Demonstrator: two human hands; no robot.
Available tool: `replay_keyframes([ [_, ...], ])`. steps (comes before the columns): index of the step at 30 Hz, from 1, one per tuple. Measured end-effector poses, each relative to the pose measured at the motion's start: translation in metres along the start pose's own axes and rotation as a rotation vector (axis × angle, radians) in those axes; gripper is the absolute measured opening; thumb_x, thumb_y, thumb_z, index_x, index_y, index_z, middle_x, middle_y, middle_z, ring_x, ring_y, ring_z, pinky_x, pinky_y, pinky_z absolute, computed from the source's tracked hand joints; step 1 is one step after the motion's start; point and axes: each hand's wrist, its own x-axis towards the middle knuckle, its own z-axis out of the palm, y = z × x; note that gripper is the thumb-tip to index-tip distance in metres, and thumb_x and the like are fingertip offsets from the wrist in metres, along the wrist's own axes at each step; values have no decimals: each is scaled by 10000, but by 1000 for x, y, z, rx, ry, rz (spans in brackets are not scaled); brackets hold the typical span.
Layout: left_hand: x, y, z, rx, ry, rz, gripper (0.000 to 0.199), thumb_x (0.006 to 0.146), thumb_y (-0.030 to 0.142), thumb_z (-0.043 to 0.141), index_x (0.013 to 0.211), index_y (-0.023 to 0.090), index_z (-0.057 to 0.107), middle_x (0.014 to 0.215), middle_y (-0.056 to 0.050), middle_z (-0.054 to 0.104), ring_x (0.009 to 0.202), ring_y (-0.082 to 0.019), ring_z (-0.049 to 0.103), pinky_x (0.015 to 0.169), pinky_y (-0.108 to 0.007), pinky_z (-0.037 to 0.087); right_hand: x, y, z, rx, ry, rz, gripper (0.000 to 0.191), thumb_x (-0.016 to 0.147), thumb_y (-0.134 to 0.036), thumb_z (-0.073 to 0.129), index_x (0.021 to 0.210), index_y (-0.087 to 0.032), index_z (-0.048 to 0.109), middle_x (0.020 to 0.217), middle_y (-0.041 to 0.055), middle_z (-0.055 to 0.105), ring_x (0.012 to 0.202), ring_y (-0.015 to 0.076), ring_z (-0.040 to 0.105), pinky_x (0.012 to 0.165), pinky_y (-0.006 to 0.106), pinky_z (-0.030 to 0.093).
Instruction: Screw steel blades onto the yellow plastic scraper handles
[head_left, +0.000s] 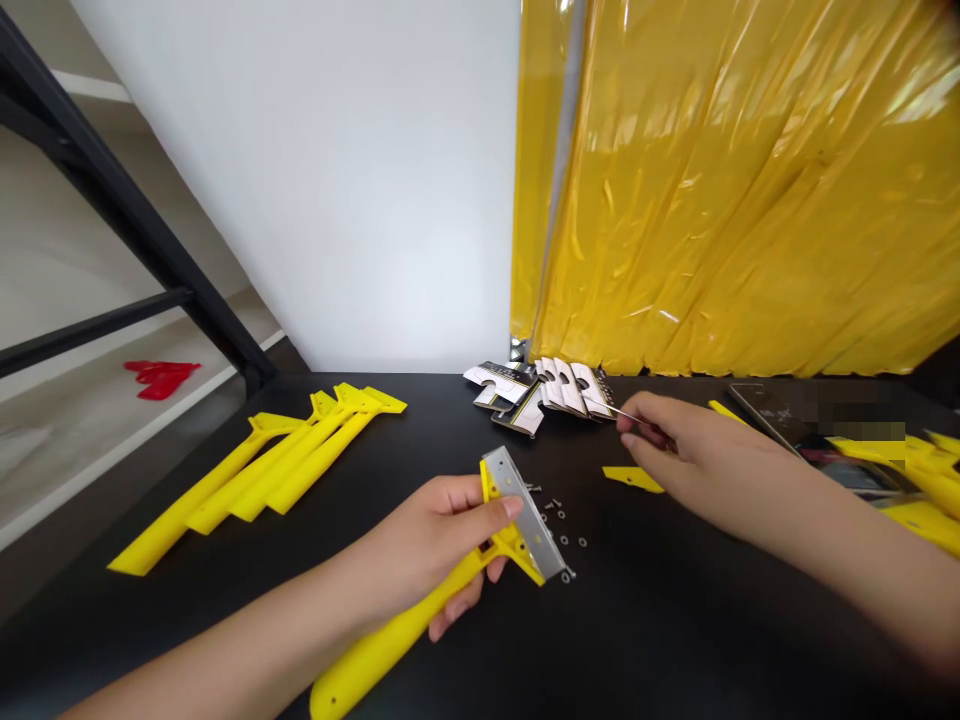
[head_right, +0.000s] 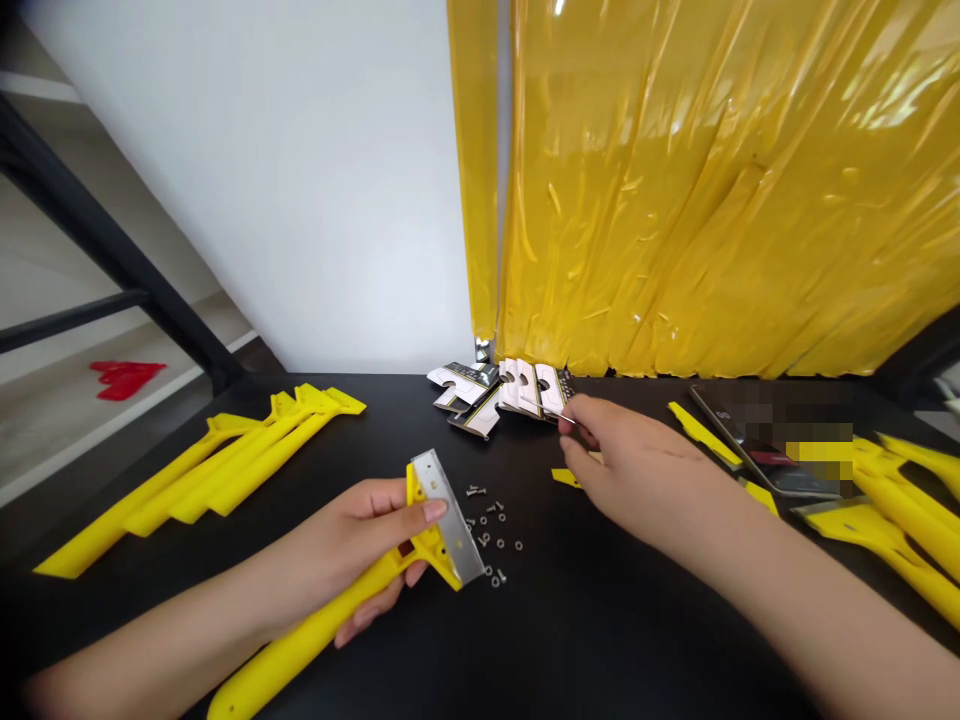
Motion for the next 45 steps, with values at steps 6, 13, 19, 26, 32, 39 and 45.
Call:
replay_keyframes([
  [6,1,-3,-3,12,-8,-10,415,954,607,628,879,200,650,577,54,591,340,-77,474,293,-160,393,2,38,5,-104,-230,-24,131,861,-298,669,990,-281,689,1036,41,750,945,296,710,765,375,464],
  [13,0,-2,-2,28,-15,-25,399,970,592,615,893,201,645,574,57,591,331,-76,478,294,-156,398,13,24,4,-34,-316,-12,104,843,-311,703,888,-269,620,821,-6,695,731,218,654,603,290,399],
  [19,-1,-1,1,45,-22,0,419,973,588,605,847,189,633,603,46,593,343,-67,479,289,-145,407,10,-3,-2,176,-318,-20,272,992,-431,574,797,-244,606,717,-27,587,649,161,521,576,279,346],
  [26,-1,-6,4,-7,-106,44,367,974,554,602,940,190,623,694,36,615,355,-50,476,291,-130,407,-20,-58,16,971,-397,39,356,971,-547,654,859,-209,639,760,-27,591,698,131,482,624,250,373],
  [32,-2,-10,9,-16,-81,25,334,1007,506,537,965,185,621,718,27,614,380,-54,492,300,-129,423,-25,-67,36,1129,-439,76,372,961,-551,682,885,-196,600,750,-34,563,680,116,431,606,245,339],
  [39,-1,-20,9,-51,-102,85,291,990,478,590,940,191,589,730,42,595,393,-43,491,316,-125,430,-25,-66,38,1103,-408,-5,333,983,-502,682,874,-197,604,745,-45,572,679,106,449,605,238,339],
  [45,-1,-17,9,-31,-138,81,344,955,526,650,1005,191,587,778,37,608,407,-44,505,327,-134,436,-21,-64,35,1085,-453,-93,291,992,-470,678,903,-194,645,799,-29,598,732,120,489,658,250,384],
])
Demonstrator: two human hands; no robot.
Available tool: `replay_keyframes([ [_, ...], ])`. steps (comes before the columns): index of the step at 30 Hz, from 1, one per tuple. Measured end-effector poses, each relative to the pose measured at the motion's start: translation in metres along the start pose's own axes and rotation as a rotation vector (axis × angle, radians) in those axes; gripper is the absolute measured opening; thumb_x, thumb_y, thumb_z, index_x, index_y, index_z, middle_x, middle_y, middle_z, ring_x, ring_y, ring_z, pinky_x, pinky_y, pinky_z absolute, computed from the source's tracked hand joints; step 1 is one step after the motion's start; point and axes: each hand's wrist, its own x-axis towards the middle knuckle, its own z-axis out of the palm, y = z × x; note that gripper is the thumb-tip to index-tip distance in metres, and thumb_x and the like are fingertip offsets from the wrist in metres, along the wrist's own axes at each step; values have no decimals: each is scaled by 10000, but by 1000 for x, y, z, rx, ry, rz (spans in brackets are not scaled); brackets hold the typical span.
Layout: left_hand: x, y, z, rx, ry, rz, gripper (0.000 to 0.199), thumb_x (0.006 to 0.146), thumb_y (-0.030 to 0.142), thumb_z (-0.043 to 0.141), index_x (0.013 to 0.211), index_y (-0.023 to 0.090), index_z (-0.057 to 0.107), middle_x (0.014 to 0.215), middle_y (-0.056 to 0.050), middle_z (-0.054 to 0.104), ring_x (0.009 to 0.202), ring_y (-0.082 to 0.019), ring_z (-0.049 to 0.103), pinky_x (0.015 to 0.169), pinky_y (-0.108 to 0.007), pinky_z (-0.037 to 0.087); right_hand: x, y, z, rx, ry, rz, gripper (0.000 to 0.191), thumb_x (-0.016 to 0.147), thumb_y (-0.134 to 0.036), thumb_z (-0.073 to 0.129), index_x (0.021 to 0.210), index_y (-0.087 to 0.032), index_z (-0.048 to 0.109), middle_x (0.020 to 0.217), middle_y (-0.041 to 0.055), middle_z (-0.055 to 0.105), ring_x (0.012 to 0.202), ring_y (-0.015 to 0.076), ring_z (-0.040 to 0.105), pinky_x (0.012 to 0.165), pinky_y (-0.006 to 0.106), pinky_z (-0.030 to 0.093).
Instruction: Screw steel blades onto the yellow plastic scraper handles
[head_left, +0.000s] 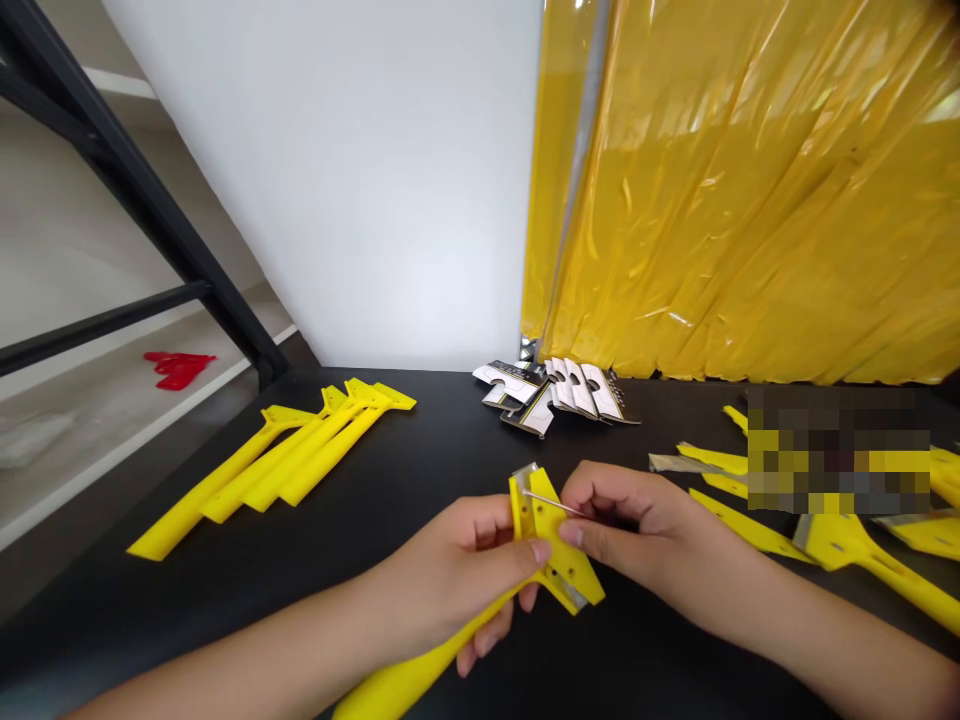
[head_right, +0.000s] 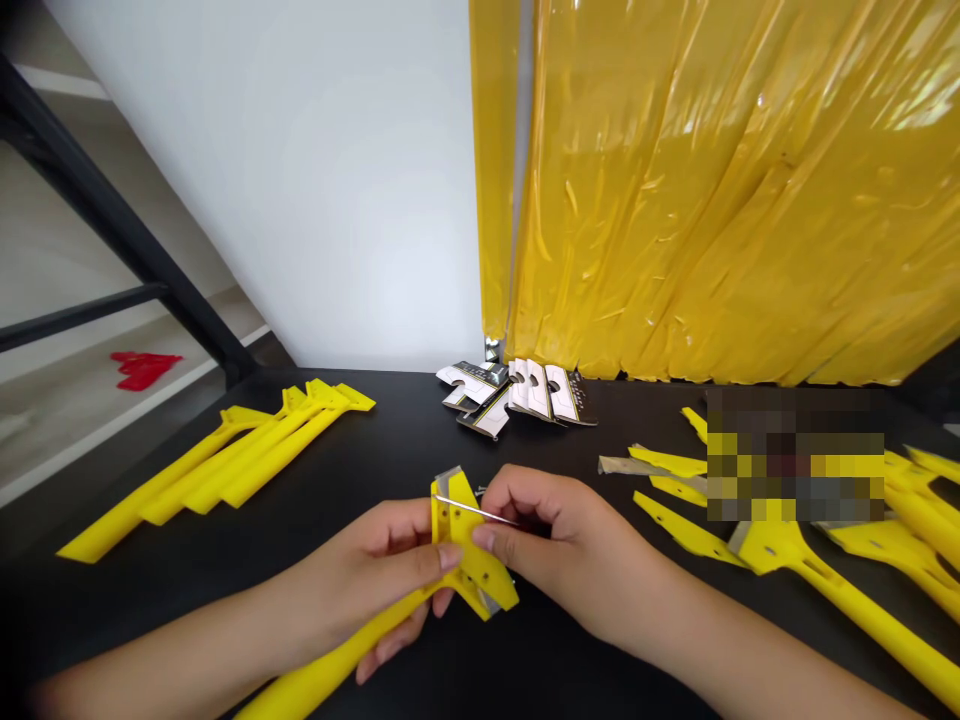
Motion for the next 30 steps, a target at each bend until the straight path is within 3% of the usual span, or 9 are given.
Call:
replay_keyframes([
  [12,1,-3,1,54,10,-19,273,966,457,633,941,190,578,715,47,585,404,-50,488,319,-131,430,1,13,12,-13,84,30,272,969,-380,696,858,-219,506,762,-59,466,695,119,394,608,256,349],
  [21,-1,3,0,22,29,-30,250,999,440,573,984,190,590,793,18,630,424,-52,515,327,-131,435,4,14,12,119,66,21,347,977,-521,675,883,-192,614,754,-30,566,691,120,459,630,259,367],
  [30,1,0,-1,29,29,-39,310,987,485,592,931,181,580,733,30,593,411,-53,499,323,-132,430,4,14,9,180,58,56,345,969,-501,693,850,-186,617,729,-36,592,663,113,484,623,248,370],
])
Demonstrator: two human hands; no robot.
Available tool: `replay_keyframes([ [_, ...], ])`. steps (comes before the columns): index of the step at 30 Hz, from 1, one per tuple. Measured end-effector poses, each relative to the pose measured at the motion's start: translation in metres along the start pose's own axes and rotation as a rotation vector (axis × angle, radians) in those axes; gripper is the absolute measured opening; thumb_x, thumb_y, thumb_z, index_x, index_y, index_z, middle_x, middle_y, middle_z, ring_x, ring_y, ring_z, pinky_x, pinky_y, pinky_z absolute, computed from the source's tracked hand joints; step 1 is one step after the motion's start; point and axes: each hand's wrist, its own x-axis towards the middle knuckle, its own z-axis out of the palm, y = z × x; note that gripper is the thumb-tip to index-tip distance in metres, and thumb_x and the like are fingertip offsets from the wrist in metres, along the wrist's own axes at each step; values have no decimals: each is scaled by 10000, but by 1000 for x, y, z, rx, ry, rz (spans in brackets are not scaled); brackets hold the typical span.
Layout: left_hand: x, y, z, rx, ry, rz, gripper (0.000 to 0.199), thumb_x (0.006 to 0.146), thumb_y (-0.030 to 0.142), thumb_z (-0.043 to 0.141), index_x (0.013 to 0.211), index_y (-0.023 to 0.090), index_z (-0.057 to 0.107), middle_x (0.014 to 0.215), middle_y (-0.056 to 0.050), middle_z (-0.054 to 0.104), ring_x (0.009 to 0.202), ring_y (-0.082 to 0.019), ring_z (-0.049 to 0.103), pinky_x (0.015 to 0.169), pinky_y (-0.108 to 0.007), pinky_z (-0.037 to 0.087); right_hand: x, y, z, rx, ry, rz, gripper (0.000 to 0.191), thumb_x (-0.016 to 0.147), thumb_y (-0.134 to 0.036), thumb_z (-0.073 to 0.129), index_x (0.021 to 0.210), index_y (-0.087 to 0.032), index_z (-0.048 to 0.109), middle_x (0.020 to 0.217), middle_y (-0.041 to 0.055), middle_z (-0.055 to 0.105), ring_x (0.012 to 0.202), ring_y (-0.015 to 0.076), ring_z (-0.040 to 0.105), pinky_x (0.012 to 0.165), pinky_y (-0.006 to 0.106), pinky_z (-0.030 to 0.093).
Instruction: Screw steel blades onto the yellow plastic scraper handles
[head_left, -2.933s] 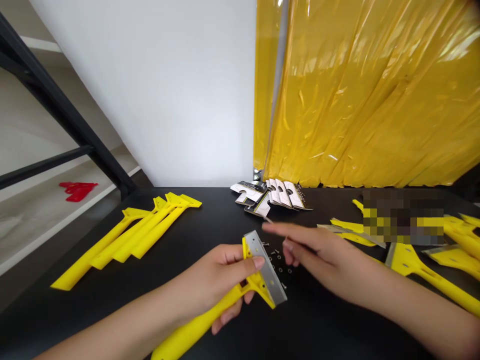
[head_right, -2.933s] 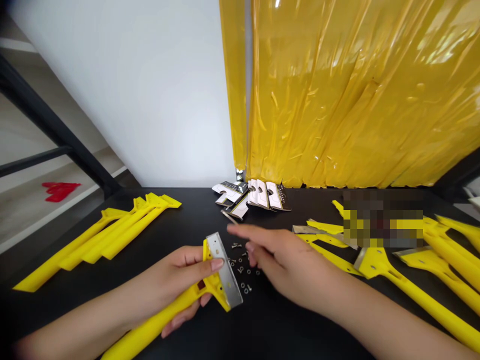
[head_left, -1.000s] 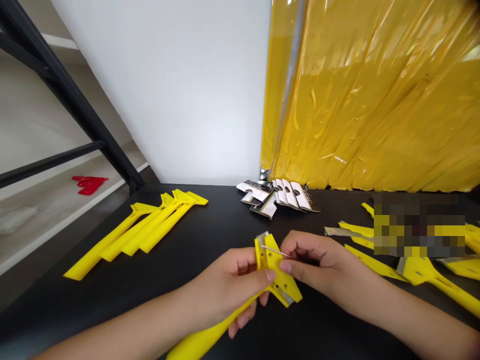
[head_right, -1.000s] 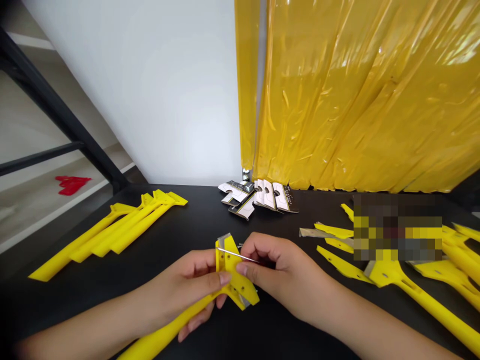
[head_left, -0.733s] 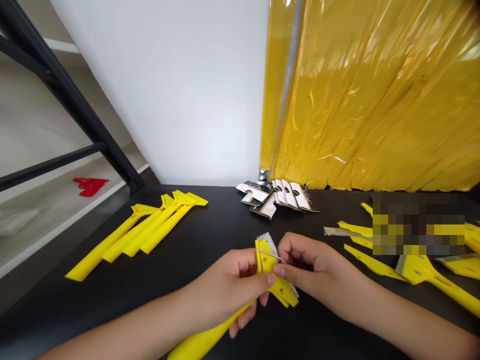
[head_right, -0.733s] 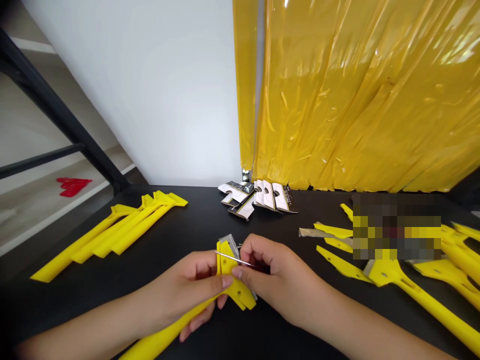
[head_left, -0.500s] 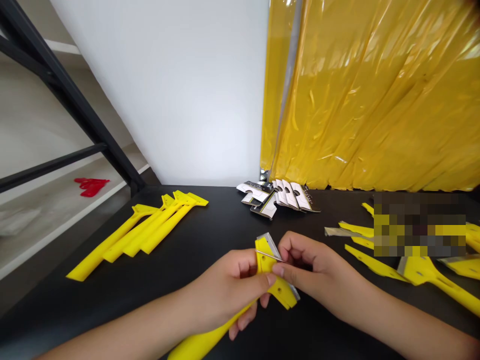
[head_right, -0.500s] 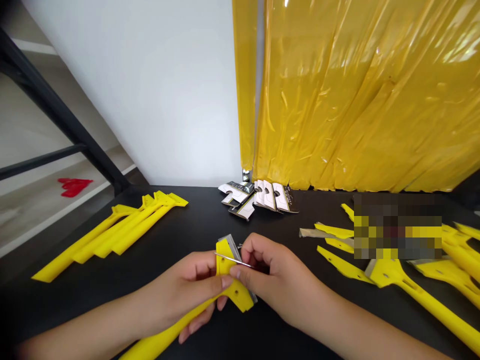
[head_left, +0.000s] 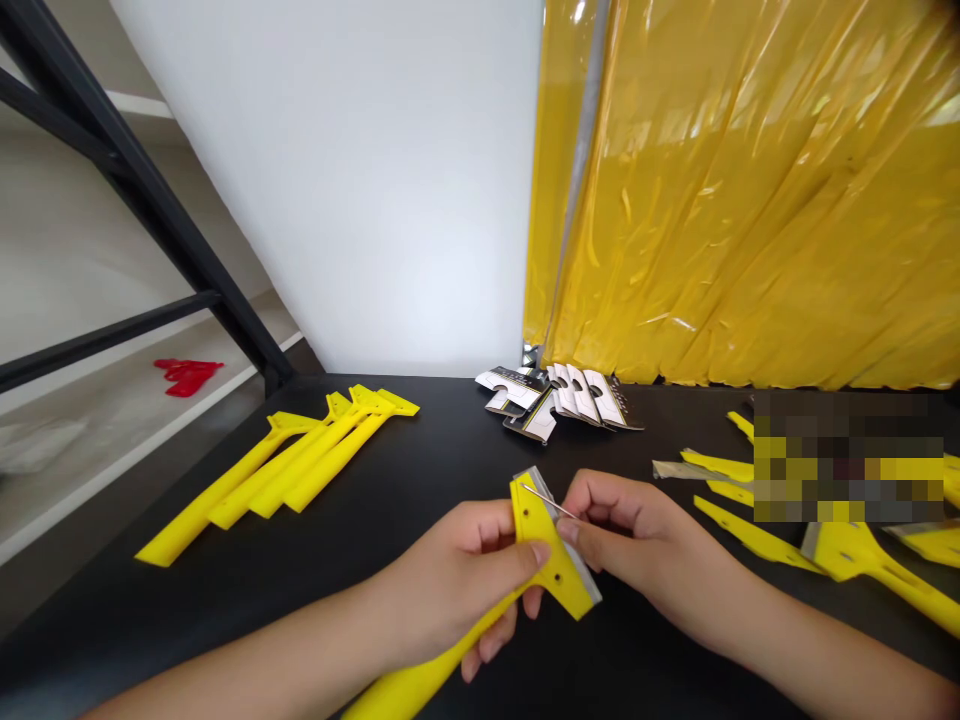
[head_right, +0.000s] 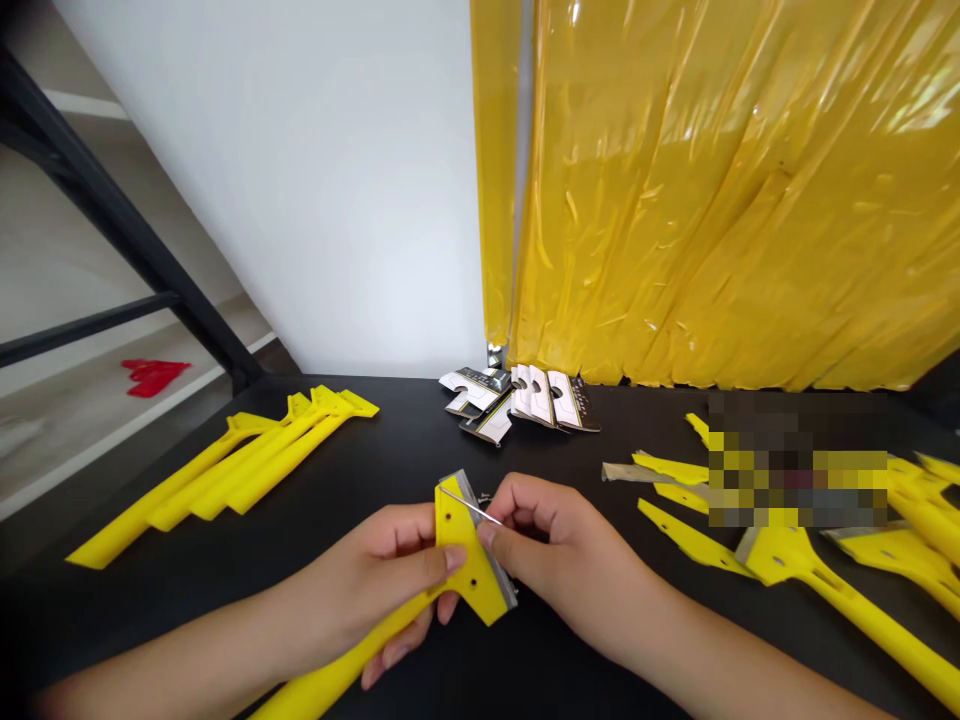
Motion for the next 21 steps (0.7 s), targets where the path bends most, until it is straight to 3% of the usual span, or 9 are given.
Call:
replay_keyframes([
  [6,0,1,0,-1,11,-49,275,982,468,600,978,193,607,783,22,628,430,-61,518,326,-144,438,-1,-4,-3,-14,-47,14,356,961,-508,702,841,-185,610,725,-33,594,670,118,496,637,258,385],
  [15,2,1,-1,30,10,-17,317,990,495,579,897,192,579,648,50,567,402,-73,478,330,-159,421,0,-5,-2,-123,0,10,385,957,-563,676,845,-200,608,741,-22,584,688,132,474,630,264,370],
  [18,-4,9,-2,158,97,19,342,1015,508,516,864,203,556,544,72,478,399,-91,433,349,-174,385,-4,-5,-2,-208,135,-60,350,975,-526,662,826,-213,614,687,-39,511,651,129,415,591,260,333],
  [21,-13,18,1,503,238,232,336,1057,433,458,859,202,599,621,29,553,538,-123,541,523,-222,479,-9,-11,2,-160,117,-84,395,943,-571,690,800,-206,641,661,-39,468,629,124,370,565,263,296],
])
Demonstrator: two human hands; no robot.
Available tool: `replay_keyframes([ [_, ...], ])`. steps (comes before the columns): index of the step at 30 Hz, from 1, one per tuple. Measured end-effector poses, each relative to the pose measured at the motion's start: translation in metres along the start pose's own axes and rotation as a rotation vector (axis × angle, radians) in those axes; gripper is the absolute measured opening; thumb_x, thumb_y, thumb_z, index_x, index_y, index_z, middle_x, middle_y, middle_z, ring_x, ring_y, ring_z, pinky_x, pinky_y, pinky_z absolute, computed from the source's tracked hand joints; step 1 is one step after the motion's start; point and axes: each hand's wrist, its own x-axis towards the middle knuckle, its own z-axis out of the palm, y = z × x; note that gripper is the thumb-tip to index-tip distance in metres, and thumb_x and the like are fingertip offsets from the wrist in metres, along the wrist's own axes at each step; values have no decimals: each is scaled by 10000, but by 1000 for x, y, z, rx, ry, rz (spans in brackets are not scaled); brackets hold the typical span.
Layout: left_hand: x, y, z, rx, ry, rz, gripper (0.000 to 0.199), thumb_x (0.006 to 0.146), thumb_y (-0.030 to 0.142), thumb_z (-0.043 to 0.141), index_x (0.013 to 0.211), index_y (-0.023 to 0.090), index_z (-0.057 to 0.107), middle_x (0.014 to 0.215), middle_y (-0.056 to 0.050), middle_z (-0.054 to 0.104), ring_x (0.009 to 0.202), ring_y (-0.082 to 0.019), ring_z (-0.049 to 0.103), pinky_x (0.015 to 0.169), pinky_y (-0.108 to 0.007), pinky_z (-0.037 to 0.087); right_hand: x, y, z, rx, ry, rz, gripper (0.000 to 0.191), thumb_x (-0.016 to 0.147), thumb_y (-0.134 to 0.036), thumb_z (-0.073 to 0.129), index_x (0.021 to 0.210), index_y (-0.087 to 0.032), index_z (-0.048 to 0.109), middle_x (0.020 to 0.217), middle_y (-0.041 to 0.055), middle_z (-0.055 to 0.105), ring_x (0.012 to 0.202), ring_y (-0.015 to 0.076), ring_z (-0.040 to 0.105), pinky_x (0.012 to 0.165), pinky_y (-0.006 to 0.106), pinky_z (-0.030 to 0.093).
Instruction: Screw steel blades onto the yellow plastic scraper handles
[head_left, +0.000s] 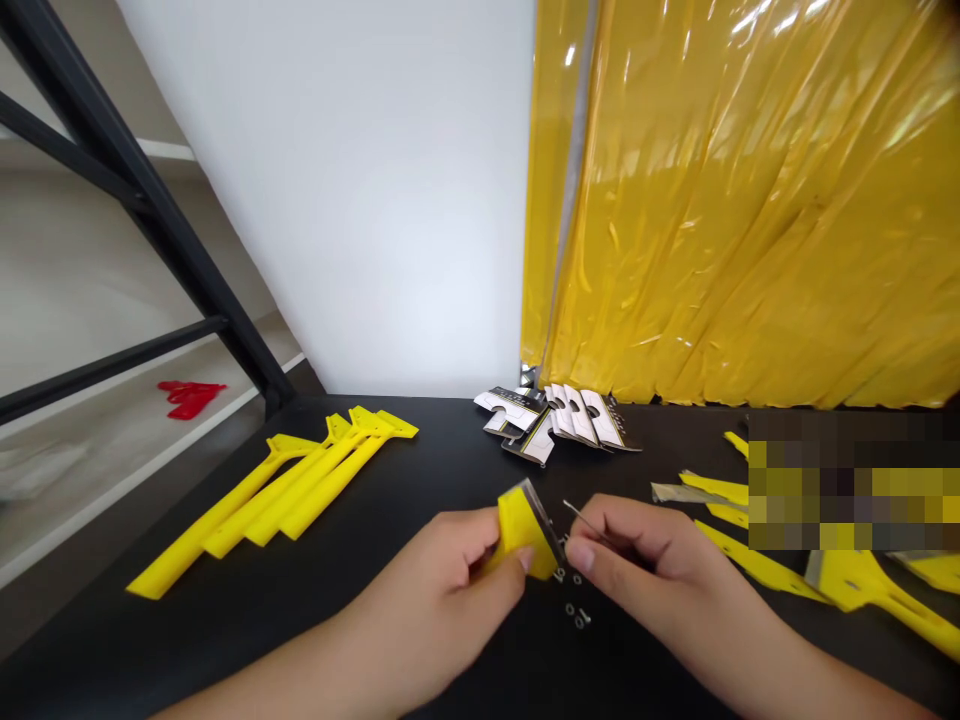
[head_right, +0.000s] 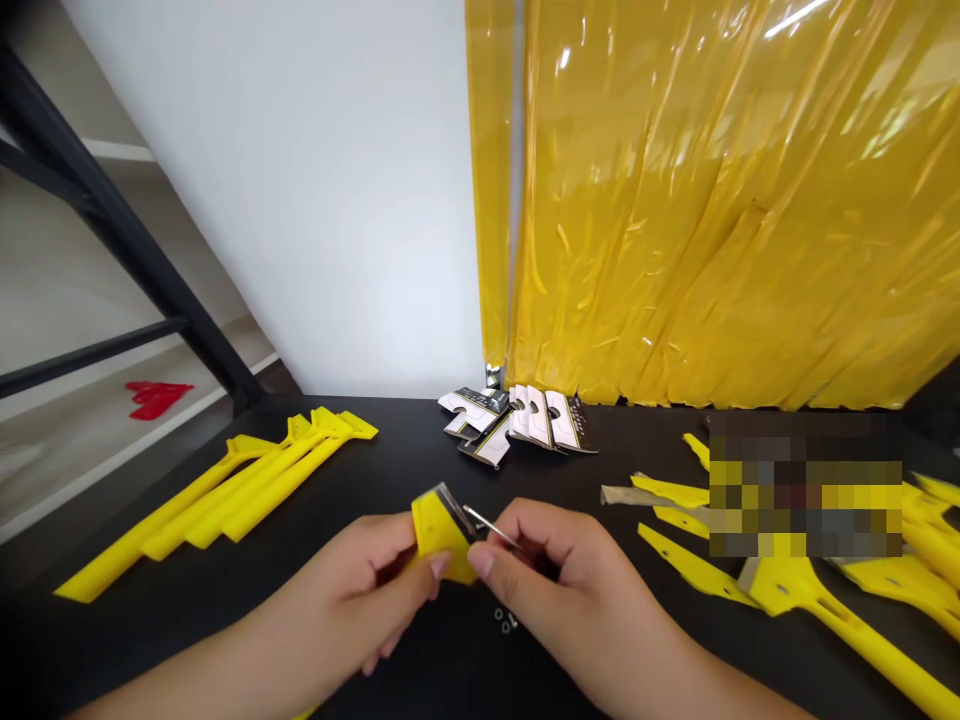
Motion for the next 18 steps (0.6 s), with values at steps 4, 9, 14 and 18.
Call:
replay_keyframes([
  [4,-7,1,4,536,87,283,378,1049,289,449,1372,232,638,1108,-110,694,887,-238,690,784,-345,541,-2,-9,9,242,-115,111,506,867,-680,720,759,-198,607,580,-80,339,519,83,225,483,253,202],
  [9,-4,-12,9,688,220,265,573,1042,309,464,1611,350,418,1193,-125,678,915,-286,688,757,-384,548,2,-5,13,353,-39,289,536,762,-674,809,739,-214,534,538,-113,289,471,64,168,446,253,133],
  [14,6,-11,2,1,356,58,876,945,477,694,1667,356,213,1206,-67,647,858,-193,663,728,-310,559,8,3,2,305,88,153,455,828,-609,784,791,-188,615,592,-95,299,538,81,180,490,263,149],
  [18,10,-5,1,-403,78,-35,439,958,472,672,1268,162,647,796,-1,646,547,-94,524,464,-189,410,11,5,-1,276,54,106,472,839,-631,775,786,-183,637,597,-89,313,538,79,180,505,271,142],
])
